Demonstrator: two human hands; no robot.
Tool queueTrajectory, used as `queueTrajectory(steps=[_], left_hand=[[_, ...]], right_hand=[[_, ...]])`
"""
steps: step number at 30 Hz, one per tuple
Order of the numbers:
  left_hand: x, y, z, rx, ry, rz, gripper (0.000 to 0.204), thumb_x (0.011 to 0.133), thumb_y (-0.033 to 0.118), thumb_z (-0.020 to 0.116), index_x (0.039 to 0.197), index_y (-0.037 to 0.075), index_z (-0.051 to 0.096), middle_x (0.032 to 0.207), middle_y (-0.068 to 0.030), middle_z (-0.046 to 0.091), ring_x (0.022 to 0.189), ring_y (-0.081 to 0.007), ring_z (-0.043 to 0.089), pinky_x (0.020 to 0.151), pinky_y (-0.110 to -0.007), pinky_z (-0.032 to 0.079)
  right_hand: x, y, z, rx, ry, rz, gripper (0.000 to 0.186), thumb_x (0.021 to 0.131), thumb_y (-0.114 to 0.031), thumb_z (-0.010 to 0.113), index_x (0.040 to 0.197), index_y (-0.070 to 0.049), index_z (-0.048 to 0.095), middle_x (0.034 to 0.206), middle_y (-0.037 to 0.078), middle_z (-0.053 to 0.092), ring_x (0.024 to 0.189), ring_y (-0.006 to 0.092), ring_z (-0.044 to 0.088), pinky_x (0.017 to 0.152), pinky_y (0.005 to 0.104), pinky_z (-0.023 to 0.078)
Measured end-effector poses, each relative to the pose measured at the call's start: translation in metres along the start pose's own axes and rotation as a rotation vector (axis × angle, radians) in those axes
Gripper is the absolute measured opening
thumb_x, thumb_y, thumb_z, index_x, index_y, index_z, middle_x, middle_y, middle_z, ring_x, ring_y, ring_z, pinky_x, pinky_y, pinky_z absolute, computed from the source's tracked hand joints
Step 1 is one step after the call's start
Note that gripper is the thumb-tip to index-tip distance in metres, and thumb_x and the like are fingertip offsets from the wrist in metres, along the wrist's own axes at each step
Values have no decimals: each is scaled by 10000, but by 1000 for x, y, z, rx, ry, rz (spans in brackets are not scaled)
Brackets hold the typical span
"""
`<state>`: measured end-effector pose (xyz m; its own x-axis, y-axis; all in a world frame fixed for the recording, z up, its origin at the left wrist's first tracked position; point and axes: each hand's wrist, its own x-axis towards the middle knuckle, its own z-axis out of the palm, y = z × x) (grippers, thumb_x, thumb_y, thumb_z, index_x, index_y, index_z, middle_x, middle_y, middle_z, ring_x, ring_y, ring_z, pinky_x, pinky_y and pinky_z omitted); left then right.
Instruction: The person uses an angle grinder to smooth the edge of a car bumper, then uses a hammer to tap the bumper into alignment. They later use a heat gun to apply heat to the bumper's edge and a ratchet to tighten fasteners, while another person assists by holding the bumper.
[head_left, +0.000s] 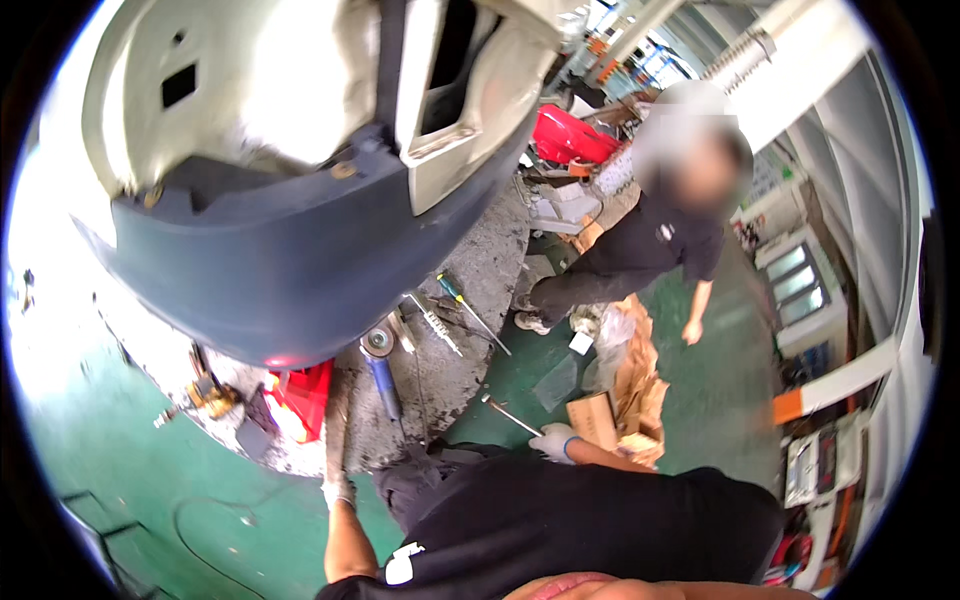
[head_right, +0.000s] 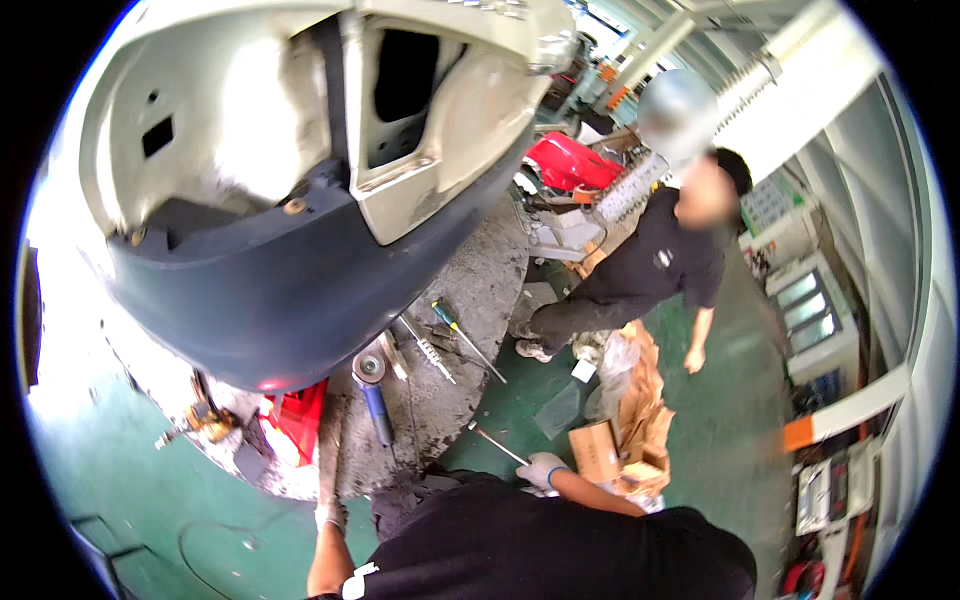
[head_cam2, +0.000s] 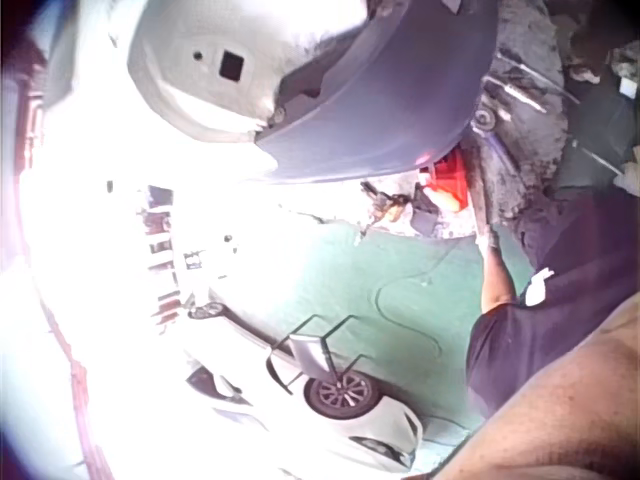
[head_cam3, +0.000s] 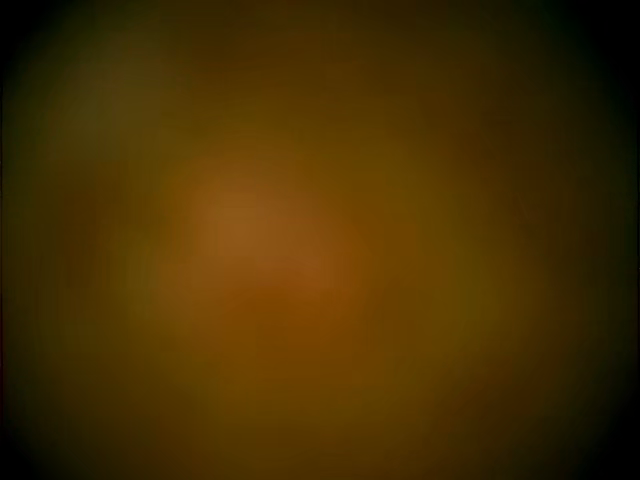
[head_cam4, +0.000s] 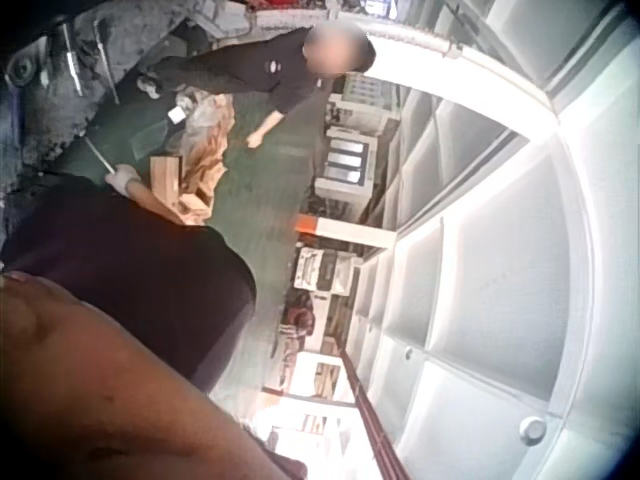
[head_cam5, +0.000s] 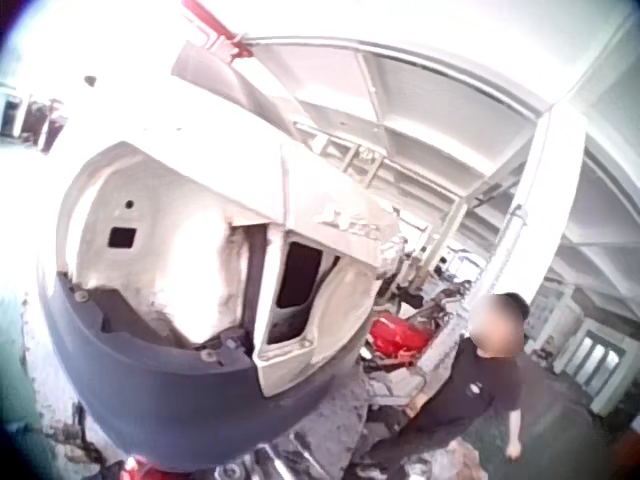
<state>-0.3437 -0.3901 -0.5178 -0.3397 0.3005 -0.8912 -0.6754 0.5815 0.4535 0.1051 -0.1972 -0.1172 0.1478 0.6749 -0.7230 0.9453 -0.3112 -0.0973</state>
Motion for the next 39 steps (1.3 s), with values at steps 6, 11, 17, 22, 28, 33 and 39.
queueTrajectory(steps=[6, 11, 17, 22, 28, 33, 39], left_hand=[[-34, 46, 8, 2, -107, 23, 304, 967, 401, 611, 963, 103, 671, 725, -67, 623, 595, -224, 596, 540, -387, 466], [-51, 33, -31, 53, -34, -139, 353, 976, 438, 623, 895, 94, 634, 663, -53, 590, 548, -247, 585, 524, -382, 415], [-56, 39, -72, 1446, -428, 635, 361, 910, 427, 731, 1061, 109, 653, 834, -9, 657, 775, -259, 679, 783, -414, 571], [-70, 43, -64, 1441, -232, 602, 316, 899, 371, 739, 1073, 120, 656, 803, -17, 644, 723, -272, 652, 676, -446, 543], [-74, 52, -15, 99, -153, -129, 255, 899, 339, 721, 1029, 131, 651, 764, -29, 619, 689, -277, 634, 641, -445, 526], [-65, 53, 23, -64, -132, -180, 205, 899, 313, 706, 993, 140, 647, 732, -39, 599, 662, -282, 619, 612, -444, 511], [-77, 42, 30, -33, -176, -183, 149, 908, 264, 615, 863, 146, 535, 719, -66, 555, 625, -239, 589, 546, -394, 431]], right_hand=[[28, -15, 13, -175, -32, -93, 491, 805, -388, 609, 1128, -52, 765, 1107, 245, 728, 1042, 396, 704, 934, 468, 534], [73, 18, 52, -129, -35, -76, 518, 763, -407, 632, 1077, -18, 769, 1078, 258, 730, 1008, 389, 721, 881, 461, 551], [127, 77, 105, 32, -19, 145, 500, 764, -395, 689, 1073, -9, 765, 1035, 232, 746, 949, 363, 740, 822, 448, 568], [152, 110, 127, 311, -46, 262, 506, 776, -374, 724, 1114, 2, 749, 942, 177, 749, 890, 310, 747, 726, 455, 578], [139, 85, 98, 274, -90, 245, 526, 756, -345, 753, 1141, 12, 740, 989, 192, 740, 910, 326, 738, 749, 443, 584], [139, 81, 83, 336, -6, 207, 567, 715, -334, 792, 1158, 17, 738, 1072, 219, 736, 993, 341, 726, 834, 418, 578], [148, 90, 72, 382, -111, 210, 570, 725, -339, 795, 1171, 11, 736, 1097, 221, 736, 1002, 330, 727, 851, 407, 571]])
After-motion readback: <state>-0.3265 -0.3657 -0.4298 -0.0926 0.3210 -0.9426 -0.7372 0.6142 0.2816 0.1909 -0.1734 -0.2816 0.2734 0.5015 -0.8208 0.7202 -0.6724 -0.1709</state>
